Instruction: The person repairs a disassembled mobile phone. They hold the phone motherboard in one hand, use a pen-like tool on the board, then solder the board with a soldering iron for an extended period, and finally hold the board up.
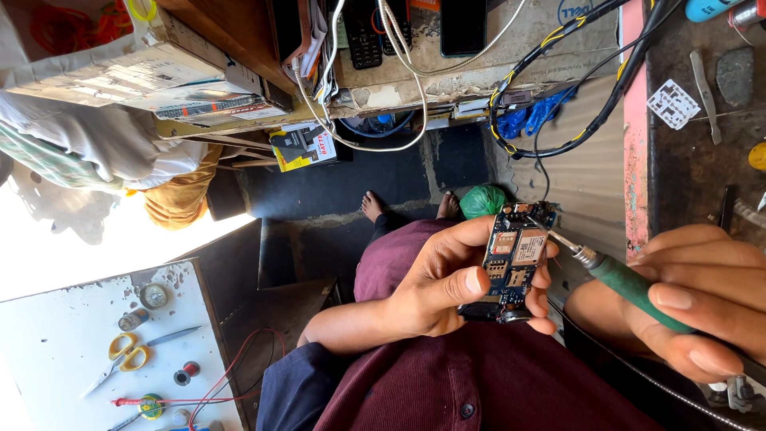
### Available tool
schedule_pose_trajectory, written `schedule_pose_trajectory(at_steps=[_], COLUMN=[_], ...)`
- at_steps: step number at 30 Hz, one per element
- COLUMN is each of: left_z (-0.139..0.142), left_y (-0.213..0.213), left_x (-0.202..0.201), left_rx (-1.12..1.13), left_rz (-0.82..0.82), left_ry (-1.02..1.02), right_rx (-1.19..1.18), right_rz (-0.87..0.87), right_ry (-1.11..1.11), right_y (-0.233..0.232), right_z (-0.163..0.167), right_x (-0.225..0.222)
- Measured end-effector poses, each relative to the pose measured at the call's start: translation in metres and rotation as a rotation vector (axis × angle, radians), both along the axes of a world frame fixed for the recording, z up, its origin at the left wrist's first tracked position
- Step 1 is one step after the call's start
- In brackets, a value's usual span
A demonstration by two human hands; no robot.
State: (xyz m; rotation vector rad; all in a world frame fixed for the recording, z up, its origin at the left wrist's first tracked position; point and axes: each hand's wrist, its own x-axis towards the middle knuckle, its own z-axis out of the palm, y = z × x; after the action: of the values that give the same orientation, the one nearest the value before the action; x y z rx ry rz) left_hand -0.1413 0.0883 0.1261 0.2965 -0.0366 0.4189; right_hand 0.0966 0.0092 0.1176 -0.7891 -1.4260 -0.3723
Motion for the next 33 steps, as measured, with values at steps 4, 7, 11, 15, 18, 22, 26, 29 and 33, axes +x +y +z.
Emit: schedule_pose_trajectory(at_steps=[4, 7, 11, 15, 18, 22, 26, 29, 33], left_z=[0.001, 0.001, 0.001, 0.000, -0.001, -0.001, -0.002, -0.002, -0.002], left_y=[0.001, 0.001, 0.001, 0.000, 0.000, 0.000, -0.001, -0.001, -0.001], left_x=[-0.001, 0.000, 0.000, 0.001, 0.001, 0.001, 0.001, 0.001, 0.001], left_rx=[0.009, 0.009, 0.001, -0.002, -0.001, -0.002, -0.003, -0.004, -0.011], left_rz=[-0.004, -0.006, -0.013, -0.010, -0.012, -0.012, -0.012, -0.014, -0.017], left_ry=[0.006, 0.004, 0.002, -0.007, -0.007, -0.006, -0.007, -0.005, -0.010], right_rx=[-0.011, -0.034, -0.040, -0.037, -0.010, -0.003, -0.004, -0.010, -0.013], right_rz=[0.059, 0.082, 0.063, 0.029, -0.003, 0.006, 0.012, 0.017, 0.025], right_ry=[-0.030, -0.050, -0.073, -0.081, -0.030, -0.026, -0.007, -0.008, 0.004], right_y=[0.000, -0.001, -0.001, -0.002, -0.004, -0.005, -0.005, -0.005, -0.005], right_z=[0.000, 0.001, 0.001, 0.000, -0.005, -0.008, -0.009, -0.009, -0.008], right_x=[0.005, 0.007, 0.007, 0.007, 0.006, 0.007, 0.007, 0.006, 0.006])
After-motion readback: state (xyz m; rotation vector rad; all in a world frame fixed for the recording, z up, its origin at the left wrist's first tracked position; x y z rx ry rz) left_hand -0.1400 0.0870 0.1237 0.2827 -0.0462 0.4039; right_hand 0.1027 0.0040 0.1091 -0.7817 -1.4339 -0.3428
